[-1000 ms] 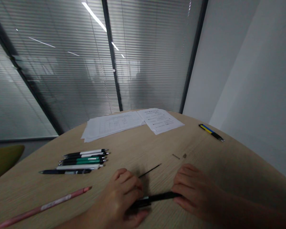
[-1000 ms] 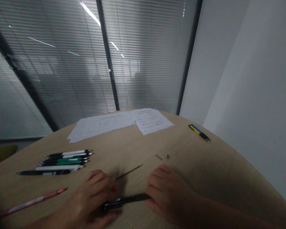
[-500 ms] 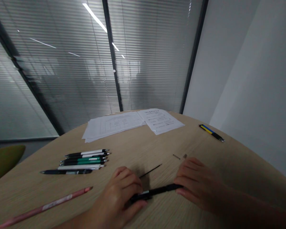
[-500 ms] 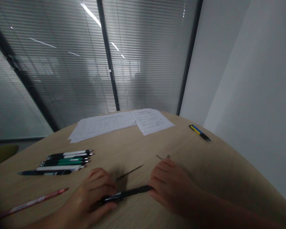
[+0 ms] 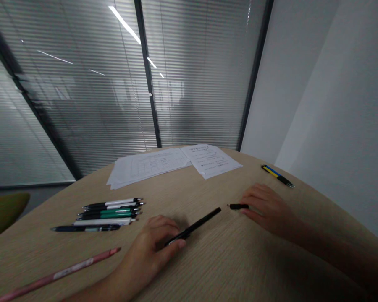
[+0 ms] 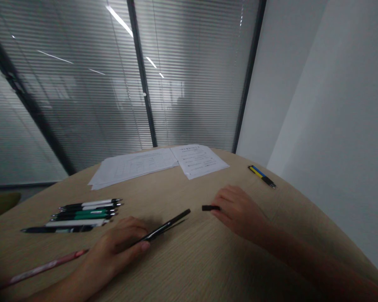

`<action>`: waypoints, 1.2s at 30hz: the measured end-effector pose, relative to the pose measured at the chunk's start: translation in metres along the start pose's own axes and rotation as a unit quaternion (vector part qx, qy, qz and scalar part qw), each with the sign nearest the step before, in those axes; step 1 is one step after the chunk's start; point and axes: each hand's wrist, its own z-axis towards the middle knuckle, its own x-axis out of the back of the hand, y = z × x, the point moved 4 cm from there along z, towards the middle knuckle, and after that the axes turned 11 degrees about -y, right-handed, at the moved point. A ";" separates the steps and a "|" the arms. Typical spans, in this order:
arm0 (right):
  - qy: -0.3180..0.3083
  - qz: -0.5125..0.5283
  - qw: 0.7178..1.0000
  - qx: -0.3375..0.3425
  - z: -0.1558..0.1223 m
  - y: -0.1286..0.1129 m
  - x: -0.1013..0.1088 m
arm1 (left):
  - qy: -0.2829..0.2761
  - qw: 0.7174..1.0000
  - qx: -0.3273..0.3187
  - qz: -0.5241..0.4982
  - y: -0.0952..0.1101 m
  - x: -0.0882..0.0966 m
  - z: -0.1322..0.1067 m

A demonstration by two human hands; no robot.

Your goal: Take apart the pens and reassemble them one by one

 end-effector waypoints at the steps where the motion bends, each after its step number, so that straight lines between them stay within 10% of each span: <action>1: 0.007 0.010 1.000 -0.020 0.000 0.006 0.000 | 0.006 1.000 0.018 -0.023 -0.002 0.002 0.001; 9: -0.010 0.070 0.995 -0.068 0.000 0.022 -0.019 | 0.098 0.983 0.081 -0.134 -0.012 0.013 0.002; 22: -0.145 -0.091 0.975 0.142 0.069 -0.067 -0.029 | 0.184 0.968 0.109 -0.127 -0.021 0.015 -0.001; 36: -0.159 -0.102 0.965 0.179 0.095 -0.088 -0.057 | 0.177 0.964 0.113 -0.164 -0.024 0.010 0.003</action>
